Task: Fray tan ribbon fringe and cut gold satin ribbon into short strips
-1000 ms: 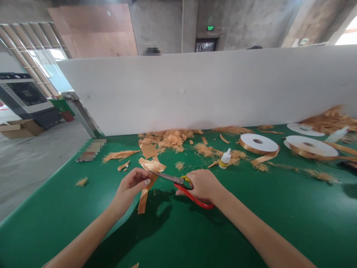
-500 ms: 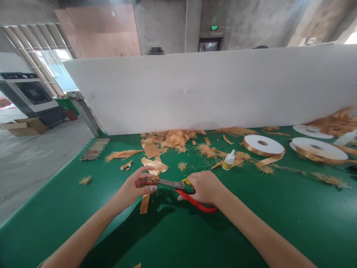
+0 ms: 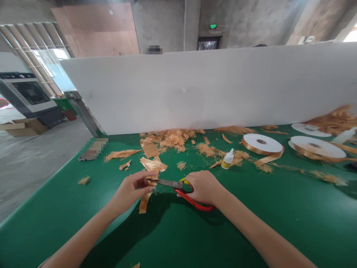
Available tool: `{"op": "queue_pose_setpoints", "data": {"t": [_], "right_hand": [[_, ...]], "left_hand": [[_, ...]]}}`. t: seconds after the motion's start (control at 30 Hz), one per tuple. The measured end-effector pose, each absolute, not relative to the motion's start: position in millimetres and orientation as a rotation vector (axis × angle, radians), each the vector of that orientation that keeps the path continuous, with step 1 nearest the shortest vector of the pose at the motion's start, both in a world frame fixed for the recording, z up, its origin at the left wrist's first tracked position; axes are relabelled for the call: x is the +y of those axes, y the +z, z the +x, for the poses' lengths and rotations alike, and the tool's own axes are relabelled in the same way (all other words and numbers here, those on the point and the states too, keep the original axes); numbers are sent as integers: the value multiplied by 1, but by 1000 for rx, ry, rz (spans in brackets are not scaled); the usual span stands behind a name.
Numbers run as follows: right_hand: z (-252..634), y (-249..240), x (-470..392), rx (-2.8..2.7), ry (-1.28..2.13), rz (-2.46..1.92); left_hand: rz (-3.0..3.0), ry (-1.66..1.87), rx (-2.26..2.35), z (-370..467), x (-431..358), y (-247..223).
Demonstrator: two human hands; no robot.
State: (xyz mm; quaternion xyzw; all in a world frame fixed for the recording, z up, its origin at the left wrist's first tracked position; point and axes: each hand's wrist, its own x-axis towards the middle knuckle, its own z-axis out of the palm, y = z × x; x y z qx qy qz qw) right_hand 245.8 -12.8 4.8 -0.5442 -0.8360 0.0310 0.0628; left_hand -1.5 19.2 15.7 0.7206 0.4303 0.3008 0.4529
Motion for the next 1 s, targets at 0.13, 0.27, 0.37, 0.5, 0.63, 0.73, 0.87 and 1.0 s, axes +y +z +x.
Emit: {"op": "queue_pose_setpoints", "data": {"t": [0.13, 0.27, 0.37, 0.5, 0.63, 0.73, 0.87, 1.0], "right_hand": [[246, 5, -13, -2550, 71, -1652], [246, 6, -13, -2582, 52, -1666], [246, 6, -13, -2610, 37, -1673], [247, 6, -13, -2636, 11, -1680], [247, 7, -14, -2611, 46, -1665], [246, 9, -14, -2541, 170, -1675], [244, 11, -13, -2467, 296, -1781], [245, 7, -12, -2426, 350, -1786]], "left_hand": [[1857, 775, 1024, 1, 17, 17], [1889, 761, 1000, 2, 16, 18], [1913, 760, 985, 1, 16, 17], [1926, 763, 980, 1, 16, 16], [1933, 766, 966, 1, 17, 14], [1954, 795, 970, 0, 18, 12], [1937, 806, 986, -2, 20, 9], [1921, 775, 1010, -2, 20, 9]]}}
